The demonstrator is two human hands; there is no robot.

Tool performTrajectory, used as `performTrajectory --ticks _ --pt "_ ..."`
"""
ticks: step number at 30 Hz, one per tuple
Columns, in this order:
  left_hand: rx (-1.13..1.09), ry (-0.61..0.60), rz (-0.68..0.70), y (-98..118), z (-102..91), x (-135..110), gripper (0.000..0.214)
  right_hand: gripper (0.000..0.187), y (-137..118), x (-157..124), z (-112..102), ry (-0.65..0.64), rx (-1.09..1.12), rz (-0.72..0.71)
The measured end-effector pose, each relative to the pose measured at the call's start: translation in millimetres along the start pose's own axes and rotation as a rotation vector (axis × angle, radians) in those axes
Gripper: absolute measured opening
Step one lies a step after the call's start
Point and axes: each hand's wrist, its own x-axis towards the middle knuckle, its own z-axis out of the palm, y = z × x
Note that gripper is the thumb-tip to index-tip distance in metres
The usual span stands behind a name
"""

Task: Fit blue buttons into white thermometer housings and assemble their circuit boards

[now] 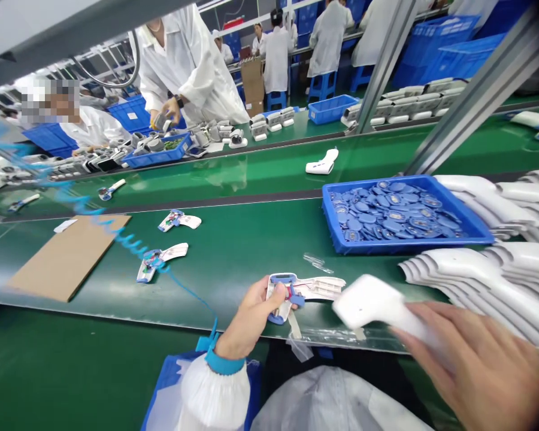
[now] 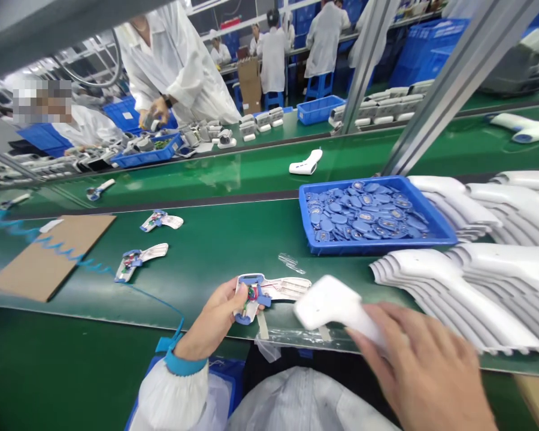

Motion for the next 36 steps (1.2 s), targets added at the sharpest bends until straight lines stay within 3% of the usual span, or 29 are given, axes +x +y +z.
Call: performTrajectory --ticks 2,4,8,12,15,18,21,24,26,29,33,36 --pt "0.013 -0.046 0.012 0.6 2.4 -0.3 0.052 0.024 -29.2 15.2 -7.2 -0.030 -0.072 -0.278" --pt "0.019 -0.102 0.041 0.3 4.8 0.0 0.055 0.020 -57.8 32.4 -8.0 -0.042 -0.085 -0.439" --pt "0.114 -0.107 0.052 -2.4 8.2 0.3 0.057 0.018 -87.5 50.5 8.3 -0.106 -0.088 -0.485" --pt "0.289 -0.019 0.114 -5.4 9.7 -1.5 0.039 0.026 -77.6 45.8 28.0 -0.207 0.086 -0.378" --pt "0.410 -0.020 0.167 -2.7 11.2 -3.6 0.037 0.028 -70.2 50.5 29.3 -0.375 0.411 -0.152" --pt "0.529 0.053 0.168 4.3 17.7 -4.5 0.034 0.029 -86.4 69.5 27.1 -0.475 0.669 0.041" --pt "0.589 0.059 0.179 7.7 28.7 -4.4 0.027 0.038 -117.5 86.0 35.9 -0.327 0.571 0.093" --pt "0.786 0.061 0.224 3.1 36.7 -4.2 0.017 0.049 -137.8 89.0 51.0 -0.114 0.344 -0.015" --pt "0.983 0.120 0.272 0.1 36.9 -4.0 0.018 0.049 -140.5 87.0 56.5 -0.045 0.318 -0.083" --pt "1.013 0.108 0.282 3.5 31.1 -3.9 0.026 0.050 -136.0 86.3 53.9 -0.023 0.384 -0.046" --pt "0.825 0.002 0.213 11.0 26.8 -4.3 0.023 0.051 -132.3 89.9 48.1 -0.090 0.499 0.188" --pt "0.983 0.097 0.253 3.7 32.5 -4.3 0.021 0.052 -137.2 90.1 51.9 -0.152 0.541 0.257"
